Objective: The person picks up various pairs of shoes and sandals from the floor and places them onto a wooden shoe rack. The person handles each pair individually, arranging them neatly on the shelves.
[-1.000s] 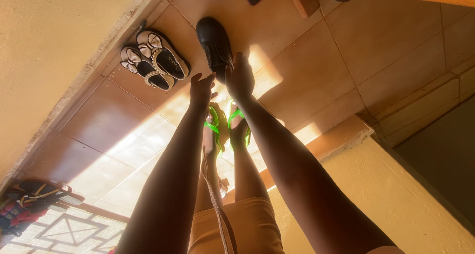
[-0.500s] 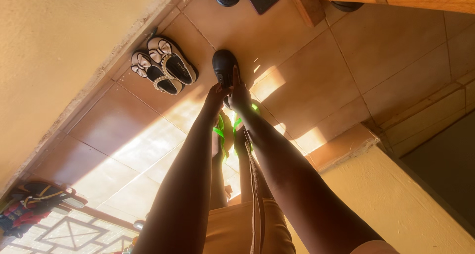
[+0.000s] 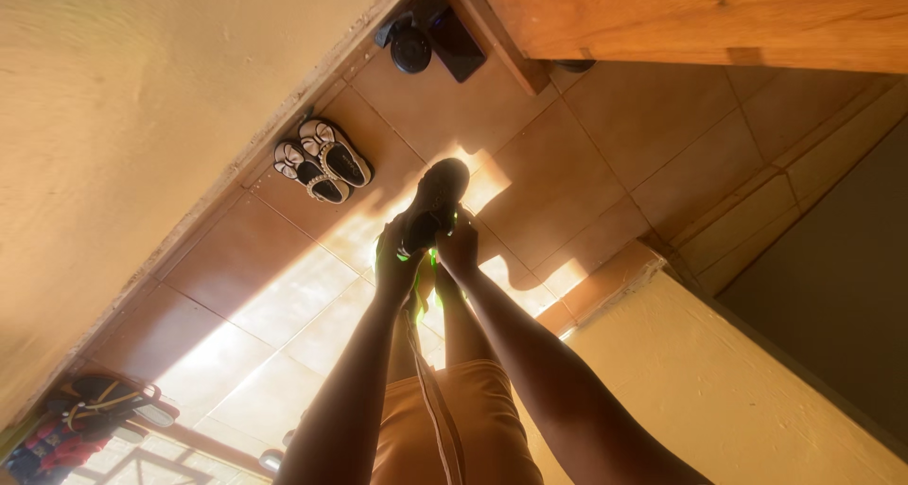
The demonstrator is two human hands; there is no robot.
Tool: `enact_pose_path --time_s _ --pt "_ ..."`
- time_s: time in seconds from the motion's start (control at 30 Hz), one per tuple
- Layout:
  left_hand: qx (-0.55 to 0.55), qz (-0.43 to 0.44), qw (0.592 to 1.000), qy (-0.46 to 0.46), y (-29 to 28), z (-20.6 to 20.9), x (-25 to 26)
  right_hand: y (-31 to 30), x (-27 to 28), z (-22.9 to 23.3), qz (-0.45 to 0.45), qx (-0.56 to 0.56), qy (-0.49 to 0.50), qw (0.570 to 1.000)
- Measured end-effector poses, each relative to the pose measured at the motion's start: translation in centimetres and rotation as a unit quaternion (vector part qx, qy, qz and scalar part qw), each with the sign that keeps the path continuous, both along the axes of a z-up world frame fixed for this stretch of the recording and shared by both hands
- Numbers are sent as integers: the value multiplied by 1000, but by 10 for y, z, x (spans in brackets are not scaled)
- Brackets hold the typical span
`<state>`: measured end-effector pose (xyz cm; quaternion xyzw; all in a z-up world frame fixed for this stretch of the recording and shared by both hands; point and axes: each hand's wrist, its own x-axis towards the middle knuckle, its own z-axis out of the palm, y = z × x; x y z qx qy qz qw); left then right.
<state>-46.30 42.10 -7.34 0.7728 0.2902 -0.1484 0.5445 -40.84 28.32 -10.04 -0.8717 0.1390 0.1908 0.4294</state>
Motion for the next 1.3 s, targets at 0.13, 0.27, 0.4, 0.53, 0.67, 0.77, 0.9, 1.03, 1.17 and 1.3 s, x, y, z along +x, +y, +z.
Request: enact_pose_path --time_s 0.13,0.27,0.4,0.53,0.67,0.77,0.9,1.03,1.17,1.3 --pt "1 40 999 10 1 79 -6 4 2 93 -73 20 67 995" --pt "-63 123 990 3 -4 133 -18 -5 -9 193 -129 97 123 979" --pt "-196 159 967 31 -5 222 -38 -15 -35 274 -82 -3 69 994" --pt "-164 111 980 33 1 314 -46 -30 -45 351 -23 30 89 995" --pt "-74 27 997 -20 13 373 -34 -49 -48 423 -8 130 -75 989" --pt "-86 -2 996 23 14 397 -27 -66 -52 467 -10 52 -55 997" --pt "26 -122 990 -66 -6 422 -2 -83 -59 513 6 -84 -191 978" --pt "135 -248 959 17 -61 460 26 -118 -58 542 60 -258 -241 934" --pt "28 -276 956 97 -126 488 71 -177 -34 562 53 -240 -142 959" --pt "-97 -262 956 88 -187 476 103 -261 -9 579 60 -122 58 989"
